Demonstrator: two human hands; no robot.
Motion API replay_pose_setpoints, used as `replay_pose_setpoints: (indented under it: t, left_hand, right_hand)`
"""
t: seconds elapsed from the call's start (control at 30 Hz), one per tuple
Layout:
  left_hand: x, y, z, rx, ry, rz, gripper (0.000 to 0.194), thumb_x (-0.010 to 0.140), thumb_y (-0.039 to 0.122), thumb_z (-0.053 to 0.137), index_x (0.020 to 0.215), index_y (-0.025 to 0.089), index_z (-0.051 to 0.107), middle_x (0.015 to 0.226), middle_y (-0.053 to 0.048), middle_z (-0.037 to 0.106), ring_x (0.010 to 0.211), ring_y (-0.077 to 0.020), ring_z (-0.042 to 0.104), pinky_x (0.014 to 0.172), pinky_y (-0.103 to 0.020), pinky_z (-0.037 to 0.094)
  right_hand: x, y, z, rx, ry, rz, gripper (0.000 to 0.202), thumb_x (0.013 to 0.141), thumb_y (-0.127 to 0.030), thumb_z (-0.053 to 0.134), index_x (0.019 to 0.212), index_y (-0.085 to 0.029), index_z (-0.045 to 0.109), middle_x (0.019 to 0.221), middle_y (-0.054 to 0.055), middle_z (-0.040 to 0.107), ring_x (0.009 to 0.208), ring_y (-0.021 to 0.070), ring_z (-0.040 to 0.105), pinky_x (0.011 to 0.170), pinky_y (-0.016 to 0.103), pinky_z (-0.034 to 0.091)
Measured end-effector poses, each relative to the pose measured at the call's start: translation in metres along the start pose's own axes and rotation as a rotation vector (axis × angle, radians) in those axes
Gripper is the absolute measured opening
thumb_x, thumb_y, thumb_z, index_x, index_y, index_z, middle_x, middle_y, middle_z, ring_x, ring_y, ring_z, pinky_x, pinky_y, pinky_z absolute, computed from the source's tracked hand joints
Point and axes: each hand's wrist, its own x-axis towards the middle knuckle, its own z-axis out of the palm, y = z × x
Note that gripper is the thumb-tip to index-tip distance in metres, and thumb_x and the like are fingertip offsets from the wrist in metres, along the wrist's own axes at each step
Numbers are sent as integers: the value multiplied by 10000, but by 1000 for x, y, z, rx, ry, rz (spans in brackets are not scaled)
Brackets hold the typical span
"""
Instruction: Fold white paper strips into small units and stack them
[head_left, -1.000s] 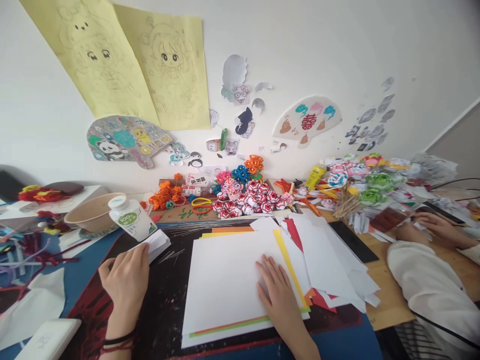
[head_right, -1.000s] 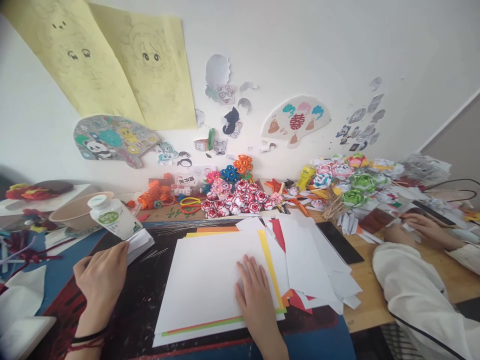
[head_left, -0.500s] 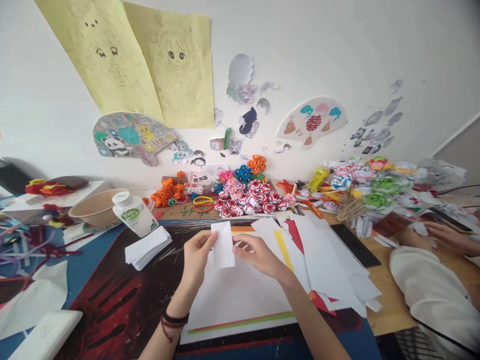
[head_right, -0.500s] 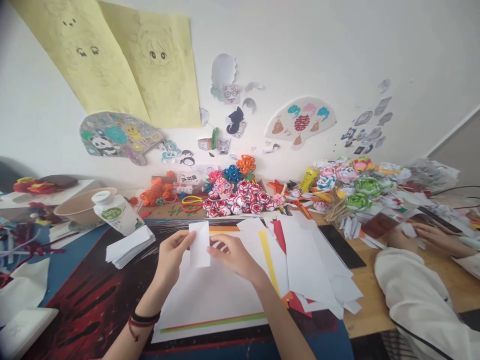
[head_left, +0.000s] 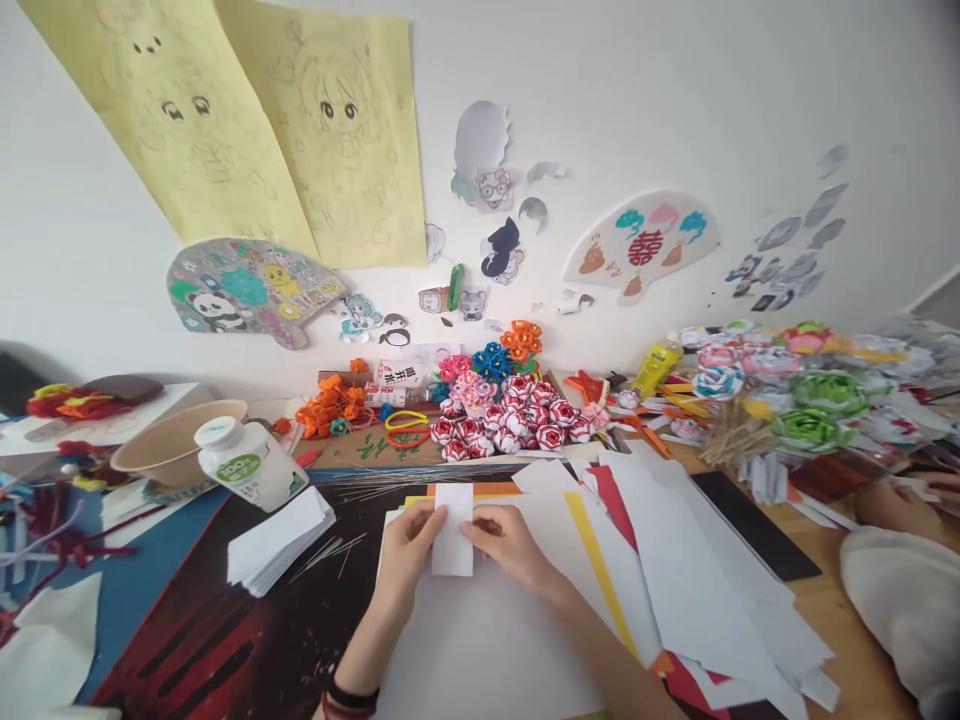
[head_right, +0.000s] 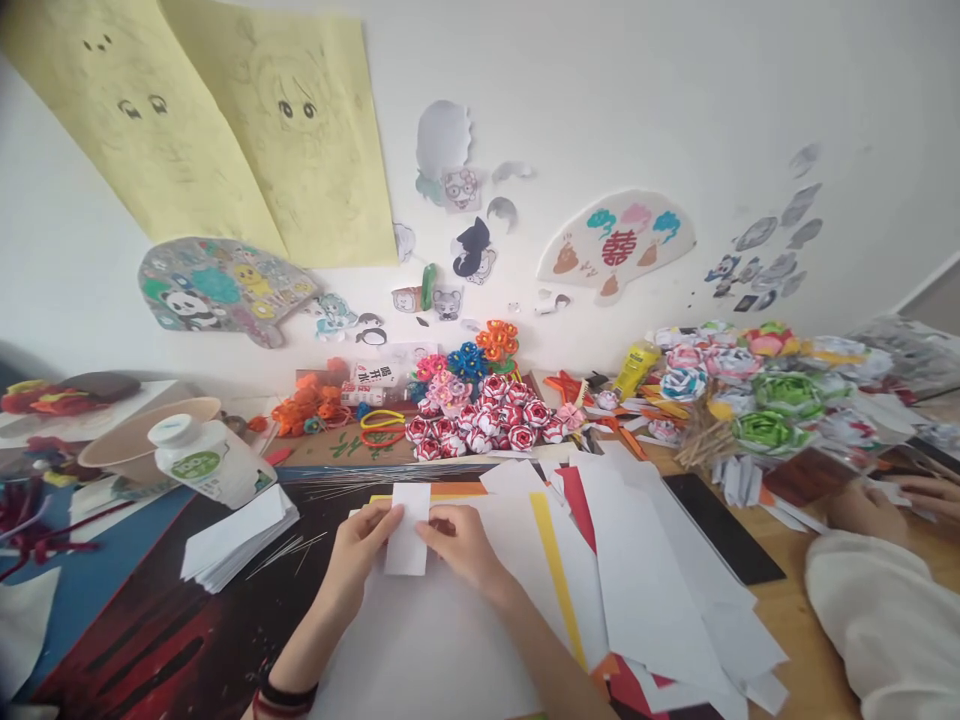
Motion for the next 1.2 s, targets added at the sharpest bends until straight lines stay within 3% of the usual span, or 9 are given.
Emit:
replay_pose_setpoints:
  t: [0.13,0.3,0.43,0.53,0.6,0.7,0.97,1.1,1.2]
  left_hand:
    - [-2,2,-2,285,41,94,286,810,430,613,832,158,700,767,-44,705,688,-170,609,608,-241,437]
    - [-7,6,-1,685,69,293,248,878,377,535,789,191,672,675,3,652,609,-135,537,591,-239,395]
    - [-13,7,4,846,206,491,151,871,299,562,817,196,658,738,-3,675,651,-147,560,633,-260,418]
    - [-19,5,9,1013,332,732,81,856,221,593,881,196,667,809,-20,713,736,-176,602,695,-297,422]
    - [-22,2,10,1152,355,896,165,842,167,610,992,198,671,903,-38,736,800,-200,625,747,-327,420]
    - [-25,-2,11,1311,284,1036,372,847,110,591,1209,196,604,1092,-68,714,907,-229,638,829,-359,414]
    - [-29,-6,6,1471,69,992,523,915,102,445,1424,211,394,1337,-89,564,1148,-271,563,978,-399,329]
    - [-32,-2,13,1371,55,908,489,912,155,468,1390,262,447,1301,-81,598,1122,-279,579,985,-426,322]
    - [-33,6,19,1127,75,766,376,887,240,544,1258,296,576,1203,-52,667,1005,-259,625,923,-409,372]
  right_hand:
    - [3,1,-1,-57,124,-41,257,817,-357,624,679,-141,643,688,19,568,641,132,521,568,220,390]
    - [4,-3,-6,91,120,63,248,800,-384,639,852,-148,692,711,39,642,595,142,576,543,232,441]
    - [0,-8,-5,127,180,106,299,762,-409,678,639,-138,651,538,25,607,497,148,577,492,238,449]
    - [-2,-9,0,122,219,125,326,763,-419,678,602,-137,645,518,37,622,489,162,597,498,252,470]
    - [-3,-8,3,131,232,123,321,780,-424,663,651,-130,674,561,52,653,526,175,625,537,265,493]
    - [-3,-9,4,152,253,107,332,807,-426,636,673,-125,685,606,65,674,574,183,648,582,276,512]
    - [0,-16,-2,273,203,68,329,807,-435,626,722,-125,695,652,58,661,615,181,644,597,295,538]
    - [-1,-15,-2,264,253,57,308,794,-444,646,823,-139,681,736,55,674,654,174,637,605,279,528]
    - [-2,-14,-2,234,262,52,322,815,-452,623,777,-134,658,666,41,644,614,161,616,578,261,501]
